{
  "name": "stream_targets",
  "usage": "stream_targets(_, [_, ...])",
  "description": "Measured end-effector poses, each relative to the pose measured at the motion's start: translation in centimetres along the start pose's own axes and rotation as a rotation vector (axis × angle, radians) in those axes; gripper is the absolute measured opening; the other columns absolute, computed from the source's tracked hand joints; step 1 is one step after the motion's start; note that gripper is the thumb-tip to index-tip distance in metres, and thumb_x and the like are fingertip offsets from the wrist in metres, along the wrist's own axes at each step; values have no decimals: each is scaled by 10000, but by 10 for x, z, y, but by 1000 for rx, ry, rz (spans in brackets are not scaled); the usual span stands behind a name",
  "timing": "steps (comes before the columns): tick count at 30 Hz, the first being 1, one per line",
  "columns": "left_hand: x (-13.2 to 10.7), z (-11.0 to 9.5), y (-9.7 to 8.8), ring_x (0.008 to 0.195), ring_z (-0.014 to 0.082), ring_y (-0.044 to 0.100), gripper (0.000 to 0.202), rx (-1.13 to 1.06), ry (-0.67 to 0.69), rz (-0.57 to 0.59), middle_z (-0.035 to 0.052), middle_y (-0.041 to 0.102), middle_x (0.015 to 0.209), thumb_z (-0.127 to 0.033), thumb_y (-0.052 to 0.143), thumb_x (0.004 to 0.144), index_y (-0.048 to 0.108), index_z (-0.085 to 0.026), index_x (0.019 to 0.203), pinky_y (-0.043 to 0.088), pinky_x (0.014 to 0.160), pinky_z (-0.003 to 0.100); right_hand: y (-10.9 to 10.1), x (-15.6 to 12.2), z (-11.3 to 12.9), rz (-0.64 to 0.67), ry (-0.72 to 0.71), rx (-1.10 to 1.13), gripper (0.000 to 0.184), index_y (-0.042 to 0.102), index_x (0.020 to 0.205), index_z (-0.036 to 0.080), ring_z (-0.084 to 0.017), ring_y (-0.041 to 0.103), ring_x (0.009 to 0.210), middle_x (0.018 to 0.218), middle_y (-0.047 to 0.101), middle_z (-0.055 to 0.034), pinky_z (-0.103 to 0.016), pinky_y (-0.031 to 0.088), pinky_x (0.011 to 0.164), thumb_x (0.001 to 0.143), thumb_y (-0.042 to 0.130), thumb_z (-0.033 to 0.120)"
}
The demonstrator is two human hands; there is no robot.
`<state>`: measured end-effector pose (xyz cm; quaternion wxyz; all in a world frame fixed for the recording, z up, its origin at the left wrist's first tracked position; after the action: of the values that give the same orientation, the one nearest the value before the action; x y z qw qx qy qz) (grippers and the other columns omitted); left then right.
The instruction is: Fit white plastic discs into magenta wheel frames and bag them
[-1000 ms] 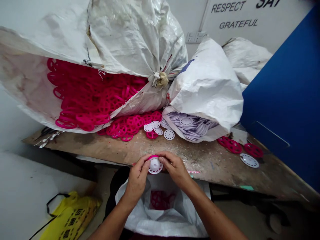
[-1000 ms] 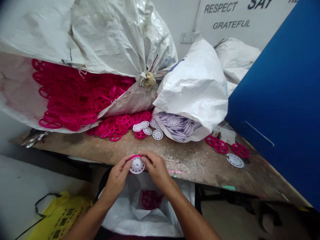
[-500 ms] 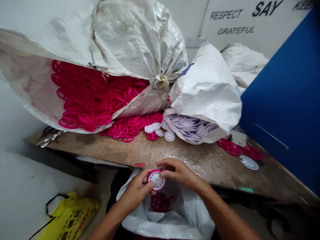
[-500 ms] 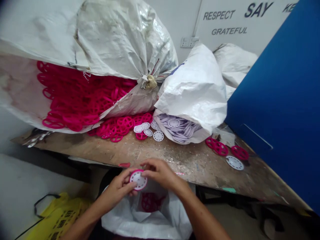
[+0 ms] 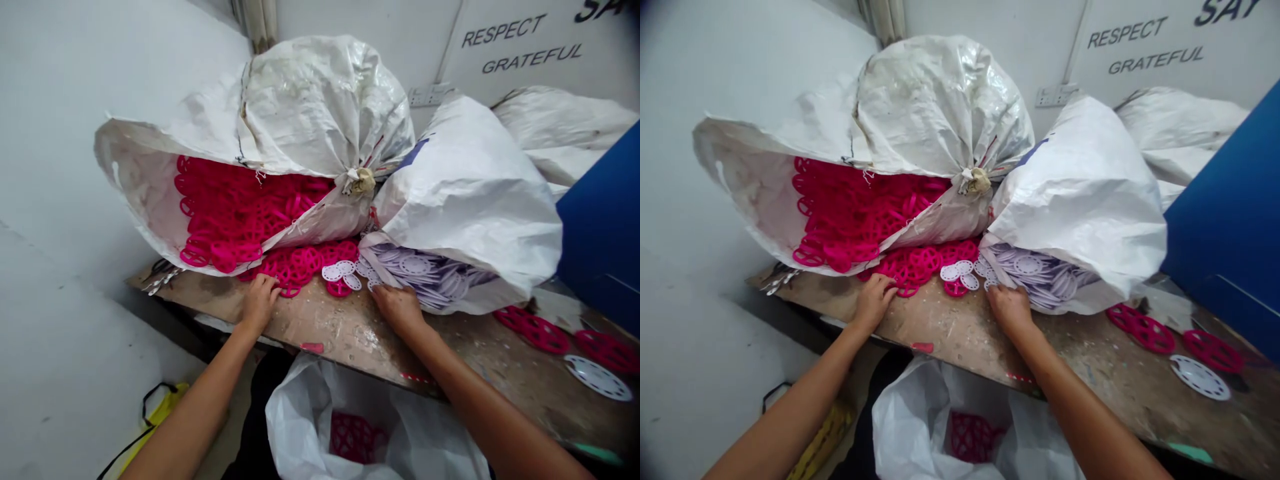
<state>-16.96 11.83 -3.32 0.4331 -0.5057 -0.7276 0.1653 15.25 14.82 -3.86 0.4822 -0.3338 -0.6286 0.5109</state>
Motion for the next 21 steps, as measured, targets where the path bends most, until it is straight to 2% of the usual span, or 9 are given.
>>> stream_targets(3, [-2, -8, 5, 966, 244, 536, 36, -76, -3, 2, 65, 565, 915, -205, 585, 772, 611, -192, 751, 393, 944, 418, -8, -5, -9, -104, 34, 122, 269, 657, 898, 131, -224, 626, 783, 841, 694, -128, -336, 377, 745, 906, 404, 222])
stream_targets(6, [-23, -32, 11, 997, 224, 553, 87, -229, -55, 4, 79, 562, 1034, -258, 545, 817, 583, -183, 798, 436, 907, 385, -22, -18, -6, -283, 163, 555, 260, 616, 1015, 133, -224, 622, 827, 949, 680, -126, -330, 426, 746, 896, 419, 256])
stream_targets(7, [-33, -43, 15, 966, 206, 574, 107, -346, -116, 34, 74, 568, 1047, -283, 528, 834, 566, -184, 822, 463, 870, 364, -26, -23, 0, -304, 203, 747, 266, 588, 1063, 145, -212, 621, 813, 973, 672, -115, -318, 450, 722, 893, 432, 278])
stream_targets(9, [-55, -63, 28, 846, 170, 615, 138, -783, -379, 162, 42, 607, 958, -326, 540, 839, 531, -190, 863, 495, 804, 342, -30, -35, 20, -255, 239, 1112, 294, 536, 1131, 176, -186, 617, 765, 984, 657, -86, -293, 488, 662, 880, 467, 313])
stream_targets(11, [-77, -86, 43, 819, 151, 630, 180, -1183, -615, 290, 25, 631, 935, -332, 584, 821, 512, -196, 913, 500, 813, 337, -30, -45, 45, -152, 202, 1305, 321, 524, 1165, 196, -175, 610, 769, 997, 639, -69, -283, 508, 646, 865, 499, 308])
stream_targets(12, [-85, -96, 48, 836, 147, 635, 210, -1310, -686, 323, 27, 640, 959, -328, 603, 812, 510, -198, 949, 498, 826, 333, -30, -50, 55, -117, 172, 1309, 329, 537, 1172, 201, -173, 606, 782, 996, 630, -66, -284, 511, 655, 858, 511, 293])
stream_targets(14, [-96, -108, 56, 884, 147, 635, 272, -1406, -742, 313, 39, 649, 1014, -329, 624, 804, 518, -199, 1018, 495, 835, 312, -29, -59, 68, -103, 113, 1177, 342, 579, 1180, 204, -180, 594, 804, 960, 611, -69, -295, 504, 688, 848, 521, 260])
stream_targets(17, [-102, -112, 61, 904, 165, 631, 339, -1301, -699, 273, 54, 659, 1029, -383, 595, 821, 541, -192, 1096, 506, 786, 288, -28, -68, 71, -136, 40, 935, 341, 625, 1175, 214, -199, 579, 853, 940, 588, -87, -318, 484, 746, 860, 497, 248])
stream_targets(21, [-104, -111, 59, 895, 180, 631, 335, -1091, -546, 321, 62, 669, 1045, -400, 553, 842, 585, -178, 1092, 499, 780, 282, -27, -70, 68, -42, -5, 982, 291, 653, 1118, 227, -188, 597, 899, 980, 641, -73, -305, 464, 807, 903, 458, 262])
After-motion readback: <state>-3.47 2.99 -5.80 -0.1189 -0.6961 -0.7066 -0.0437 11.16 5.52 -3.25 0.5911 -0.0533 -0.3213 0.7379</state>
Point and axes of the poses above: each hand's wrist, its own x-axis towards the middle knuckle, its own y-axis out of the palm, z = x × y, the point moved 3 cm from there along x, towards the middle knuckle
